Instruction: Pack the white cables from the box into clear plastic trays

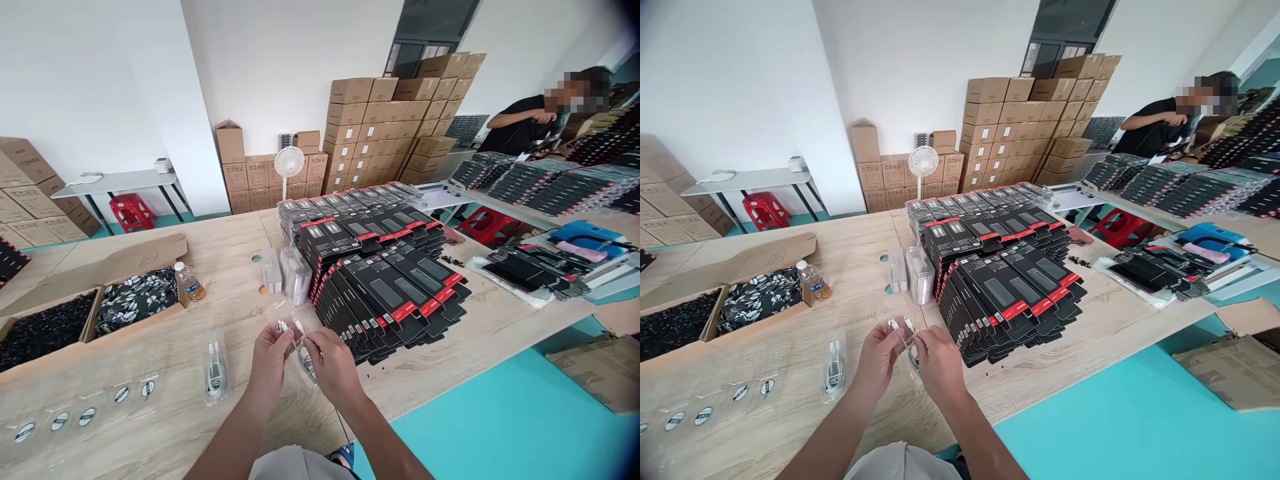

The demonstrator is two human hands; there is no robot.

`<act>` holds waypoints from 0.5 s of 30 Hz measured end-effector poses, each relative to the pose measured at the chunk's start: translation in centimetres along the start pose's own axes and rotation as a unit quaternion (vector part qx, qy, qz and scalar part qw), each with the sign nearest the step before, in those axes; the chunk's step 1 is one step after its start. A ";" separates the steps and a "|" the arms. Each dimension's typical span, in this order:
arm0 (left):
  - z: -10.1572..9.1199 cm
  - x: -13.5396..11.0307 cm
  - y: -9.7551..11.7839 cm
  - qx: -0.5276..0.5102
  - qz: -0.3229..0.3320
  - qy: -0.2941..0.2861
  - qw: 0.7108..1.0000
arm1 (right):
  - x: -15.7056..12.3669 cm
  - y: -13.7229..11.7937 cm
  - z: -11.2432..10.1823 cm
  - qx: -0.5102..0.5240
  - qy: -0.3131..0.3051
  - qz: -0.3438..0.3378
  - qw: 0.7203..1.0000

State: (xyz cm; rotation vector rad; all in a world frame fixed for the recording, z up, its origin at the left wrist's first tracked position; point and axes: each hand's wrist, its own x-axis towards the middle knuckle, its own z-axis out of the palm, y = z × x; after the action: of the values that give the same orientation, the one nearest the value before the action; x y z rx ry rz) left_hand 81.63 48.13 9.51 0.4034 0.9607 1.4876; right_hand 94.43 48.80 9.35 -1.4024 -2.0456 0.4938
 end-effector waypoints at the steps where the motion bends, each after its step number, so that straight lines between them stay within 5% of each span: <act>1: -0.1 0.0 -0.3 0.002 0.003 -0.010 1.000 | 0.0 -0.2 -0.1 -0.046 0.001 -0.012 0.999; 6: 0.1 -0.5 -1.2 -0.003 -0.001 -0.004 1.000 | 0.1 -1.4 -0.6 -0.204 -0.032 -0.041 0.977; 15: 0.1 0.2 -2.4 0.040 0.025 0.069 0.996 | 0.6 -3.0 -0.5 -0.233 -0.077 -0.026 0.969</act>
State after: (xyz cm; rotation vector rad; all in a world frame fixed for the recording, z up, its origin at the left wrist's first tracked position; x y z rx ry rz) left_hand 83.28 48.12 7.69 0.3890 1.1300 1.5417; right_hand 92.49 48.18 11.73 -1.6074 -2.4270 0.0995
